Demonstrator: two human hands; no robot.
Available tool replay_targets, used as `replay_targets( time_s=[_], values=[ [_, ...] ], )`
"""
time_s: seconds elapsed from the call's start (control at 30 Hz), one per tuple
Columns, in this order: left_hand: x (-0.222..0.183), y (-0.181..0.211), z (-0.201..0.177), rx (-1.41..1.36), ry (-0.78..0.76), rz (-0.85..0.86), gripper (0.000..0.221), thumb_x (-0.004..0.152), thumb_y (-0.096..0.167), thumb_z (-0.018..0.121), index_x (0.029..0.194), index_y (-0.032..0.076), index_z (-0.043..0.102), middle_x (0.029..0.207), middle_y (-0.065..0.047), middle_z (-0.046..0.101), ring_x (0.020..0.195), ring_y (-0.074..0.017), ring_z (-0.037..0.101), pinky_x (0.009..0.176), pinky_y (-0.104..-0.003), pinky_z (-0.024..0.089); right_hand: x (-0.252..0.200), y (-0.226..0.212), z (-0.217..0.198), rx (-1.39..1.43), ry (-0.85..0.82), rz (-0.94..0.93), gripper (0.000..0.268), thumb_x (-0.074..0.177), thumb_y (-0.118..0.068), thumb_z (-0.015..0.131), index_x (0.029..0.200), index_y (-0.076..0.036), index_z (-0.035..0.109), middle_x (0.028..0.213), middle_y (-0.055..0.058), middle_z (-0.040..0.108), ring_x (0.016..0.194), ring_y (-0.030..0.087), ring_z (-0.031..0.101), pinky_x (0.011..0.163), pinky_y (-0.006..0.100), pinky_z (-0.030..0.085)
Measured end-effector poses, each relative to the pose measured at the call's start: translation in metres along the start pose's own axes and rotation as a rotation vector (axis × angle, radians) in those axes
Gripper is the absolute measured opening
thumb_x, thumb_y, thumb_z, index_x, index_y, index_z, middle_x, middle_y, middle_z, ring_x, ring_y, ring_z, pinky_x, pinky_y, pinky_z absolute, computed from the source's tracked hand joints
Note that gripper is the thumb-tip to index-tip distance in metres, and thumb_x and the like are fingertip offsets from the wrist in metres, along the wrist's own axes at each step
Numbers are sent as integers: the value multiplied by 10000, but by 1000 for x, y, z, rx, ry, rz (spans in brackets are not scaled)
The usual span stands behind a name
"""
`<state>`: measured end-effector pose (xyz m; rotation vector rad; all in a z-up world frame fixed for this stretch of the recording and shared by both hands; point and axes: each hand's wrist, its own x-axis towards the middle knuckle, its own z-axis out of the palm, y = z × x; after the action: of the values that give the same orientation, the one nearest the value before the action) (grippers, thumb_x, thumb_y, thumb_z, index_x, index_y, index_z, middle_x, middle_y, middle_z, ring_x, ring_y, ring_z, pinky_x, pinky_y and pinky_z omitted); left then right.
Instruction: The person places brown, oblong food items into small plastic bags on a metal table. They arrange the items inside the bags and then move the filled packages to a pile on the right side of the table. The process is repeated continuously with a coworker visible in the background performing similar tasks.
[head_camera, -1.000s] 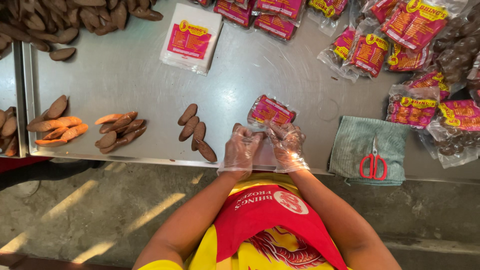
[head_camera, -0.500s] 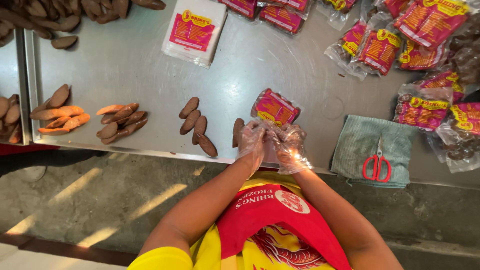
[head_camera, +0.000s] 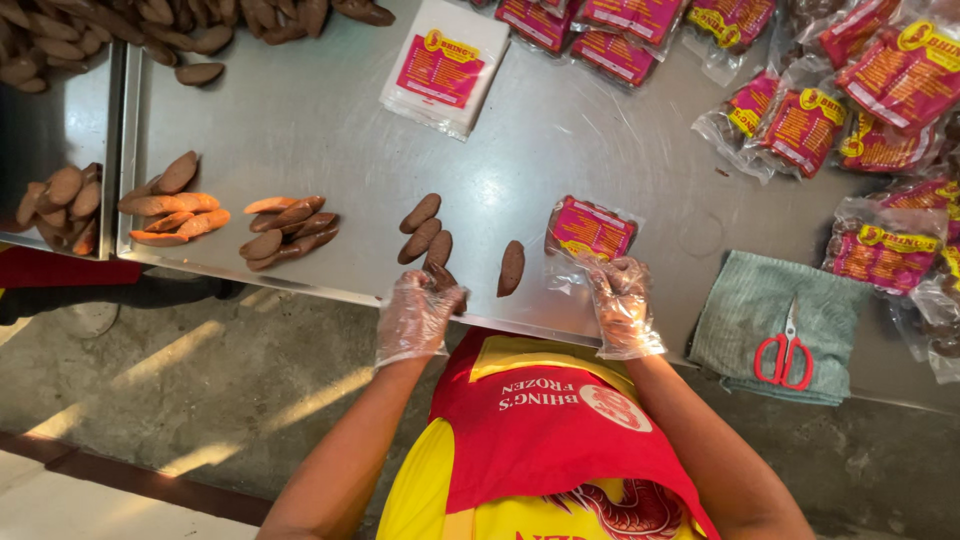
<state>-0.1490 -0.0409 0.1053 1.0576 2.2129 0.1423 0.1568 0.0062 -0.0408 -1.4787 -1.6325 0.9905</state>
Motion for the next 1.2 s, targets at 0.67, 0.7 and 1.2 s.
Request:
replay_targets(
  time_s=[0.67,0.7,1.2],
  values=[
    [-39,35,115,-1239,-690,-449,374,1021,153,594,1371,56,508,1037,-72,648,837,-139,677,675,-236,598,57,-69,-14,-354,-324,-269,331,884,-224,752,1213,-220,789,768,156,635,726,356,608,720,477,511],
    [-36,46,129,-1315,-665,-430,433,997,139,558,1419,114,463,1096,-61,668,854,-132,693,644,-233,563,56,-71,-17,-314,-320,-284,324,895,-243,750,1216,-211,783,778,141,651,737,345,616,734,471,511],
    [7,107,148,-1343,-273,-417,367,934,174,582,1296,130,625,1133,-102,714,892,-177,673,801,-349,566,57,-80,-21,-141,-430,-146,308,954,-279,708,1243,-187,762,772,91,650,676,244,603,691,426,510]
  ],
)
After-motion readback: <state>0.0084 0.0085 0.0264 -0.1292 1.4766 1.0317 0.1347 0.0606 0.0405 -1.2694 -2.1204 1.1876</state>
